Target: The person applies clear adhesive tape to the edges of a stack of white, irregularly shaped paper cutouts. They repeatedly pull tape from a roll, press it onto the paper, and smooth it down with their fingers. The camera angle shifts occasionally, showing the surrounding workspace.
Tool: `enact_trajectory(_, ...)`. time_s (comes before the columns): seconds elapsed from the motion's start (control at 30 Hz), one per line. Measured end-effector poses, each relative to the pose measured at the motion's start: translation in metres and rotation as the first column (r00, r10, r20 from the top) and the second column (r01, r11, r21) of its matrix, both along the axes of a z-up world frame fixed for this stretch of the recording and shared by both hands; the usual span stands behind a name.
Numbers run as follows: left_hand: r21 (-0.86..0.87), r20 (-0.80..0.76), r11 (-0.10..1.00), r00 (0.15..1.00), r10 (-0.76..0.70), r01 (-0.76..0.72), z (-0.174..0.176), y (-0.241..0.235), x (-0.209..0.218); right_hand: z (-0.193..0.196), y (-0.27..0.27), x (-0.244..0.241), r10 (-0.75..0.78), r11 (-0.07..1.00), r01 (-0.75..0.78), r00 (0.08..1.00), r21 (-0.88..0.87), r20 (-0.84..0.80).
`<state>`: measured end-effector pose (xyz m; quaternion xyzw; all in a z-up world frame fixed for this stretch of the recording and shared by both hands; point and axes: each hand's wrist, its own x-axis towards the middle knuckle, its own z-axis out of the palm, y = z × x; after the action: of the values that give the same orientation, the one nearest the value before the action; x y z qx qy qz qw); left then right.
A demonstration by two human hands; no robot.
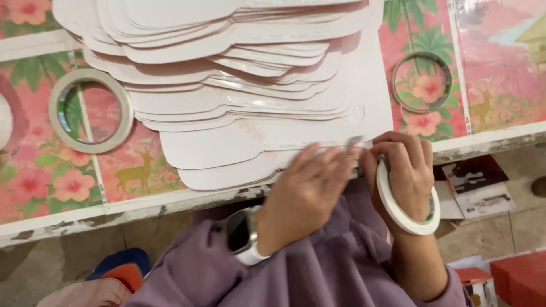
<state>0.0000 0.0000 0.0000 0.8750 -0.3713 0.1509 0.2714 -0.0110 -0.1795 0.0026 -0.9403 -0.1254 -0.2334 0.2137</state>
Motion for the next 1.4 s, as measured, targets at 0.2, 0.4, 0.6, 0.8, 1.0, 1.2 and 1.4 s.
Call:
enact_trajectory(0.2,-0.019,0.186,1.0,0.982,0.027,-0.023,0.021,0.01,0.017,0.004,0.0,0.001,-0.039,0.981,0.022,0.996,0.195,0.086)
enact_trajectory(0.4,0.155,0.015,0.985,0.997,0.077,-0.078,0.0,0.041,0.037,0.006,0.014,0.003,0.065,0.994,-0.068,0.997,0.085,0.041)
enact_trajectory(0.6,0.031,0.194,0.99,0.972,0.132,-0.141,0.007,0.022,0.018,0.005,0.001,-0.005,-0.037,0.999,0.036,0.999,0.023,0.031)
enact_trajectory(0.8,0.316,0.214,0.9,0.947,0.242,-0.301,-0.008,0.002,0.001,0.01,0.03,-0.022,0.178,0.977,-0.188,0.978,0.095,0.112)
enact_trajectory(1.0,-0.029,-0.167,0.998,0.984,-0.058,0.054,0.008,0.062,0.029,0.01,0.006,-0.009,-0.007,0.994,-0.008,0.991,0.113,0.133)
enact_trajectory(1.2,0.43,-0.09,0.892,0.977,0.194,-0.138,-0.007,0.081,0.074,-0.016,-0.001,0.004,-0.08,0.995,0.088,0.982,-0.039,0.172)
enact_trajectory(1.4,0.387,0.071,0.893,0.973,0.22,-0.23,-0.023,0.061,0.091,-0.017,-0.002,-0.004,-0.122,0.992,0.124,0.978,-0.003,0.171)
